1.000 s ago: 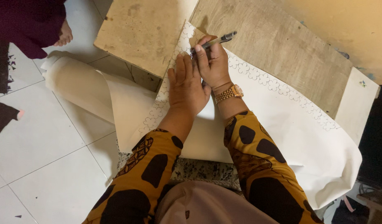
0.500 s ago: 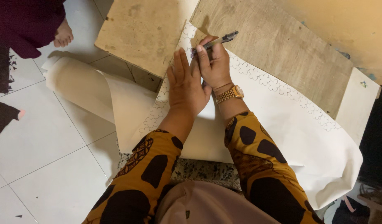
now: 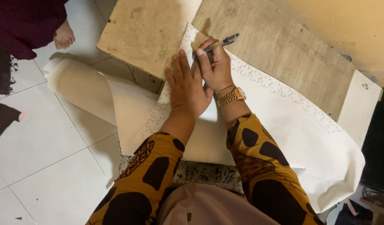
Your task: The person uses a pen to draw a repeating decorative pattern along the edge of a white fabric laid on a wooden board. They hold the fabric steady with one hand while drawing with the other, occasionally adjusting the fabric's position.
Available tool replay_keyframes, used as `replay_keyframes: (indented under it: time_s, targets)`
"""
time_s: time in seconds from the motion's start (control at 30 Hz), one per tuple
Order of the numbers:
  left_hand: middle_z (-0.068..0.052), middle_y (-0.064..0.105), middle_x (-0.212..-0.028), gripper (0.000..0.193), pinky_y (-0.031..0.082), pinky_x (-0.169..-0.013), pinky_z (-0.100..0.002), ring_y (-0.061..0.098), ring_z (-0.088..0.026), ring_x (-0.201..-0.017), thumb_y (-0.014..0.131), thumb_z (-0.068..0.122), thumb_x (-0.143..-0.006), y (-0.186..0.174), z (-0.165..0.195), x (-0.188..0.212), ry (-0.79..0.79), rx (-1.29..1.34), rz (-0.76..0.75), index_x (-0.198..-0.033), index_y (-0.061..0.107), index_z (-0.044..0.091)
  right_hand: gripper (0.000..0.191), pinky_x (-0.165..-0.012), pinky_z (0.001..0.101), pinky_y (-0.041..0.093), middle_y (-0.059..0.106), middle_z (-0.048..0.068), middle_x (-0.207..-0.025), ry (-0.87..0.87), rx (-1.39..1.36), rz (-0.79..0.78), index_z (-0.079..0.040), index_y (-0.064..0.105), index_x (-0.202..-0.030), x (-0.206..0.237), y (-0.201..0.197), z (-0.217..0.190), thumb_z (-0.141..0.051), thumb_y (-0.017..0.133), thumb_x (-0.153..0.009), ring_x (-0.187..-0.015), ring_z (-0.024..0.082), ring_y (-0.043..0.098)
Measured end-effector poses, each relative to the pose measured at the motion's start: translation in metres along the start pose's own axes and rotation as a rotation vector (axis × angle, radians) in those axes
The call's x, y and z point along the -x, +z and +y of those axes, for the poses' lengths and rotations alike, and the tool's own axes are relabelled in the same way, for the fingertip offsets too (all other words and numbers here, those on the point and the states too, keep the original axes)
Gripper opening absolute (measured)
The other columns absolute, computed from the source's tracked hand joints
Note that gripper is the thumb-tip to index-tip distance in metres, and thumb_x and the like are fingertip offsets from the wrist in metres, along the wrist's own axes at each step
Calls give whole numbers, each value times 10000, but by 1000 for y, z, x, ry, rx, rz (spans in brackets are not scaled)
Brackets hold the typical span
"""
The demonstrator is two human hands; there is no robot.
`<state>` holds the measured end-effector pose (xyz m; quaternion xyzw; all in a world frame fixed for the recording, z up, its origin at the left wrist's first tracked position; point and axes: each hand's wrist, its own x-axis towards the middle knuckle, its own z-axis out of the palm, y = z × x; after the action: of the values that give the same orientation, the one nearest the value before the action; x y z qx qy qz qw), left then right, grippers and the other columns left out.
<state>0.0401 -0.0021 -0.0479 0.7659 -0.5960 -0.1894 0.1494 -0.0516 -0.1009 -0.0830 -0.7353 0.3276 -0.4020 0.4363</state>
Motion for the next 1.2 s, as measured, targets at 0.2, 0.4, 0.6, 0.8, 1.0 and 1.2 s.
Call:
replay_keyframes:
  time_s: [0.2, 0.4, 0.6, 0.8, 1.0, 1.2]
  targets:
    - [-302, 73, -1640, 906, 102, -1196, -673, 80, -478, -1528, 643, 453, -873, 3, 0, -1, 9, -6, 26, -1587, 233, 78, 116, -861, 267, 564, 691, 49, -1018, 4, 91, 2, -18, 563, -1110, 0, 0, -2, -100, 635, -1072, -944, 114, 669]
    - [-308, 85, -1638, 921, 109, -1195, -674, 86, -482, -1525, 642, 449, -859, 6, -2, 1, 15, 8, 43, -1597, 233, 80, 91, -865, 269, 547, 656, 60, -1035, -22, 64, -3, -18, 561, -1111, 1, 1, -1, -80, 624, -1089, -945, 123, 634]
    - [-299, 85, -1653, 843, 108, -1200, -671, 84, -480, -1531, 621, 458, -884, 7, -2, -1, 5, -20, 17, -1565, 305, 75, 110, -849, 259, 555, 667, 44, -1008, 15, -46, -5, -37, 538, -1143, 0, 0, 6, -108, 612, -1103, -925, 112, 641]
    - [-297, 106, -1637, 799, 103, -1189, -672, 93, -473, -1521, 599, 453, -890, 9, -4, 0, 20, -11, 64, -1552, 346, 85, 131, -904, 280, 560, 634, 52, -1072, 23, -198, 239, -54, 532, -1191, 10, 2, 4, -136, 605, -1121, -983, 118, 624]
    - [-303, 148, -1633, 793, 120, -1173, -690, 123, -476, -1517, 610, 446, -894, 9, 0, 1, 28, -2, 92, -1557, 346, 100, 158, -892, 284, 586, 657, 42, -1013, 156, -286, 454, -65, 520, -1182, 28, 2, -3, -118, 606, -1060, -950, 131, 680]
    - [-232, 488, -1377, 644, 175, -1164, -694, 394, -402, -1328, 631, 348, -877, 9, 6, -11, 55, -134, 131, -1439, 535, 49, 154, -945, 294, 553, 664, 60, -1037, 82, -266, 415, -41, 528, -1217, 27, -2, 1, -93, 603, -1093, -991, 141, 662]
